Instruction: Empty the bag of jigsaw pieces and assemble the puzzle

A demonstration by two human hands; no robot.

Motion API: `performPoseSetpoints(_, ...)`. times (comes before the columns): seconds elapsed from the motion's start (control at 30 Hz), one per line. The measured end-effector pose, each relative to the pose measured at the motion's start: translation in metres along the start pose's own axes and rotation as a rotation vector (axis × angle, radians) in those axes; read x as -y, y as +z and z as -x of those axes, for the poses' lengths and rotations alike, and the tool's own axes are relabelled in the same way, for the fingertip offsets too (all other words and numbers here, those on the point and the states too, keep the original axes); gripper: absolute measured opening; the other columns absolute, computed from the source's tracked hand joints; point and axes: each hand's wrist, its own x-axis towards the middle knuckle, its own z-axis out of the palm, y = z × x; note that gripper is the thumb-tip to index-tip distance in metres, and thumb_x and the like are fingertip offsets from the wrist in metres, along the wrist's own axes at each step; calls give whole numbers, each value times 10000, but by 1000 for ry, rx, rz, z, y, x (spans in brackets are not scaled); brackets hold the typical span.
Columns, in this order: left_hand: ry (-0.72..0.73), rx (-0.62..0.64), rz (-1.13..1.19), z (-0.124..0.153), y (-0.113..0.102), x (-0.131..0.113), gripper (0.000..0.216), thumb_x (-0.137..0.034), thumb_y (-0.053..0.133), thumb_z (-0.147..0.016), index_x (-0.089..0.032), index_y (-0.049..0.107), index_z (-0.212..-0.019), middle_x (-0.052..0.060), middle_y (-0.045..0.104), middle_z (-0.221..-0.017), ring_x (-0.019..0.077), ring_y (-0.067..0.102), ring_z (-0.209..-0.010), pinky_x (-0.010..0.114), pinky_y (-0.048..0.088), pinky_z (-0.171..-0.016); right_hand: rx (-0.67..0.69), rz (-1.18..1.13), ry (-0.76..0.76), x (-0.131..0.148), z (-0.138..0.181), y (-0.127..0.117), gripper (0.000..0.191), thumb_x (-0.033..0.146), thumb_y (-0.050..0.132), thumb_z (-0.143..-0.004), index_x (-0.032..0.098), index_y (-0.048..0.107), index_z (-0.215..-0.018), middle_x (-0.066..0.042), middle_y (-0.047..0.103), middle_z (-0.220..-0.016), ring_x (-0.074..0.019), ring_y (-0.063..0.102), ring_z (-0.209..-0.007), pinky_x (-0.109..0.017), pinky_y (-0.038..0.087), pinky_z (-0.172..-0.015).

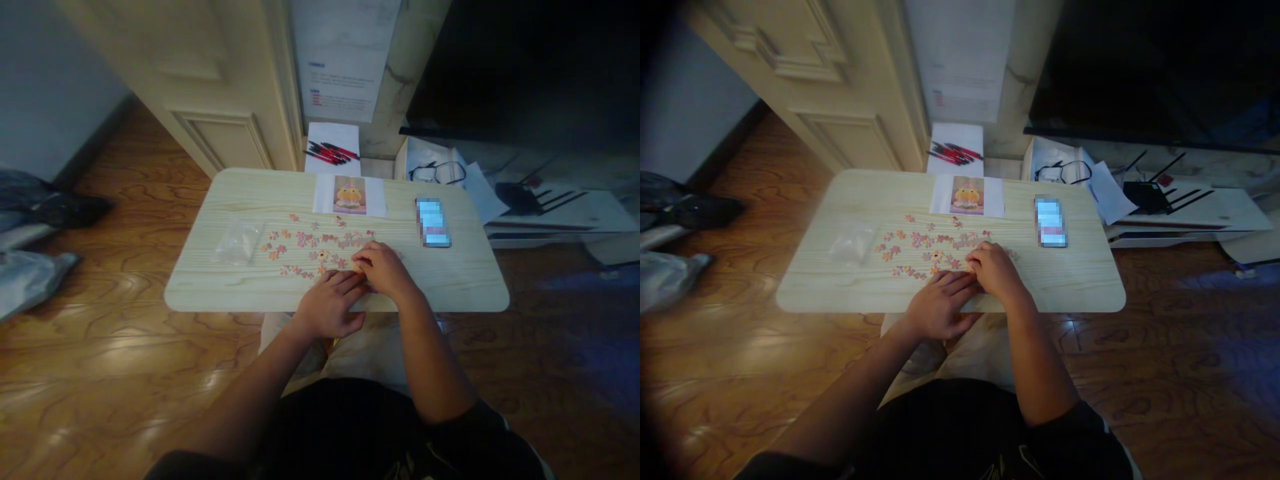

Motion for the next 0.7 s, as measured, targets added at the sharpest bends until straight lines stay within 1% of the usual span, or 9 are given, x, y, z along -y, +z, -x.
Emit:
performPoseSetpoints(0.2,3,-18,12,0,0,1,563,-483,631,-887,-227,618,-1388,108,592,-1499,339,516,-1379,536,409,-1122,25,35,-17,2,-2,-3,159,128,653,-937,211,784,-969,-63,730,-1031,-212,646,-996,-337,477,-949)
performPoseSetpoints(0.33,9,-45,34,1,1,0,550,-462,628,-891,-228,615,-1389,99,571,-1528,325,517,-1397,525,414,-1126,-11,-39,-5,-1,0,-5,180,110,629,-942,208,774,-984,-55,736,-1027,-200,658,-979,-325,488,-922)
performPoseSetpoints(0.4,13,-81,62,2,1,0,514,-441,627,-894,-235,630,-1365,85,581,-1521,313,522,-1398,514,416,-1132,-47,-82,13,-5,4,-7,196,95,625,-937,210,772,-999,-53,736,-1032,-196,664,-983,-322,494,-920)
performPoseSetpoints(0.47,6,-141,97,3,-1,1,455,-408,624,-901,-243,652,-1324,73,608,-1489,301,535,-1383,502,422,-1136,-70,-109,24,-9,9,-9,207,84,632,-926,213,772,-1008,-52,736,-1038,-195,667,-990,-321,500,-920)
performPoseSetpoints(0.53,-52,-228,122,4,-5,6,399,-359,610,-922,-244,663,-1301,70,644,-1435,285,565,-1340,485,441,-1125,-81,-121,32,-12,14,-12,193,96,645,-927,213,772,-1012,-52,734,-1033,-197,668,-992,-323,508,-912)
performPoseSetpoints(0.6,-167,-310,109,4,-11,15,355,-307,581,-953,-235,669,-1289,73,678,-1367,265,602,-1270,465,469,-1094,-86,-121,39,-13,19,-15,158,130,661,-934,212,773,-1010,-55,730,-1021,-202,667,-987,-327,515,-900)
performPoseSetpoints(0.63,-223,-334,76,3,-15,21,323,-292,562,-968,-230,684,-1260,73,694,-1325,260,620,-1219,458,485,-1063,-86,-121,42,-14,20,-16,146,142,668,-936,213,774,-1008,-55,728,-1017,-203,666,-984,-328,518,-897)
performPoseSetpoints(0.7,-333,-336,-28,1,-24,36,298,-273,552,-970,-210,706,-1218,86,701,-1277,270,620,-1179,464,490,-1041,-84,-119,46,-14,23,-16,137,151,678,-934,217,774,-1006,-52,722,-1015,-202,665,-982,-328,521,-897)
